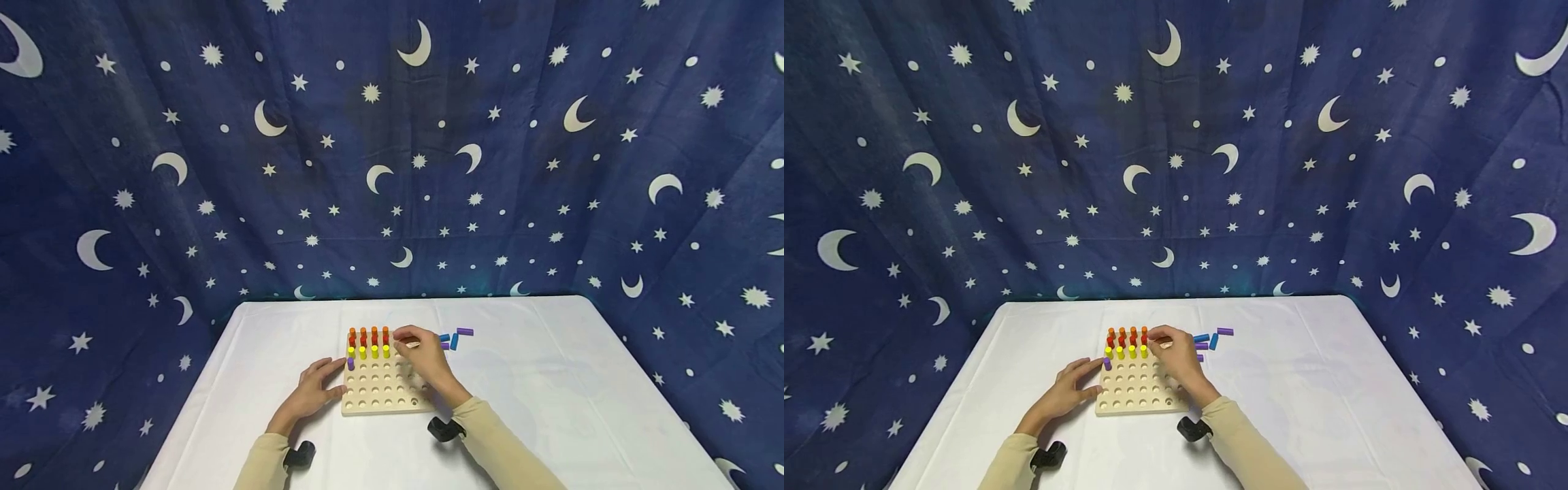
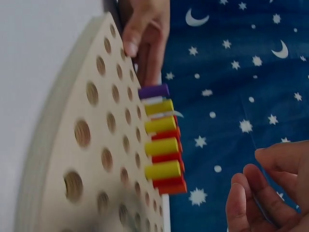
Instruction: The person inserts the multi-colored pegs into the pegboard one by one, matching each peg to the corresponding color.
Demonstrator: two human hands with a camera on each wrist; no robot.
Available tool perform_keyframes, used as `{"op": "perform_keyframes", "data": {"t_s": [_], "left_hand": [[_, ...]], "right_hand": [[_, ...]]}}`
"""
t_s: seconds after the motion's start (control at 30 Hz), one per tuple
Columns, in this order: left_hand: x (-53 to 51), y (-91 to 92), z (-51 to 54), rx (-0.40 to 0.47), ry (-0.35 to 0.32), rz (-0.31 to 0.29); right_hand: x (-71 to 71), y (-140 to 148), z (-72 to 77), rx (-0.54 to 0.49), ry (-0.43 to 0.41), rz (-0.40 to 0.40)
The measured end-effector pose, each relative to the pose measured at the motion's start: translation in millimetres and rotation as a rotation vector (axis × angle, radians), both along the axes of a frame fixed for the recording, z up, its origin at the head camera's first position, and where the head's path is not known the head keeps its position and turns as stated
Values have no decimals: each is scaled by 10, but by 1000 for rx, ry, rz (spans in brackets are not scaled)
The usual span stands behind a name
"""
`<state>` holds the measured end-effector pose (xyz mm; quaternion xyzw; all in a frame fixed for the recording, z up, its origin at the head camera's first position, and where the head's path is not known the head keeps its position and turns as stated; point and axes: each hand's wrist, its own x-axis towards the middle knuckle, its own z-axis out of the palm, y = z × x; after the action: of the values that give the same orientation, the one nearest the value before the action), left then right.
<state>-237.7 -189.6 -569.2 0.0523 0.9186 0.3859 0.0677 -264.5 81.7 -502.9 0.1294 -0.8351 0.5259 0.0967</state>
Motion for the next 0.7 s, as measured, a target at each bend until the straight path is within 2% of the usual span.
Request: {"op": "perform_keyframes", "data": {"t_s": [0.33, 0.7], "left_hand": [[9, 14, 4, -7, -2, -1], [3, -1, 13, -7, 0, -16]], "right_hand": [[-111, 359, 4, -26, -17, -95], [-205, 635, -53, -11, -48, -132]]}}
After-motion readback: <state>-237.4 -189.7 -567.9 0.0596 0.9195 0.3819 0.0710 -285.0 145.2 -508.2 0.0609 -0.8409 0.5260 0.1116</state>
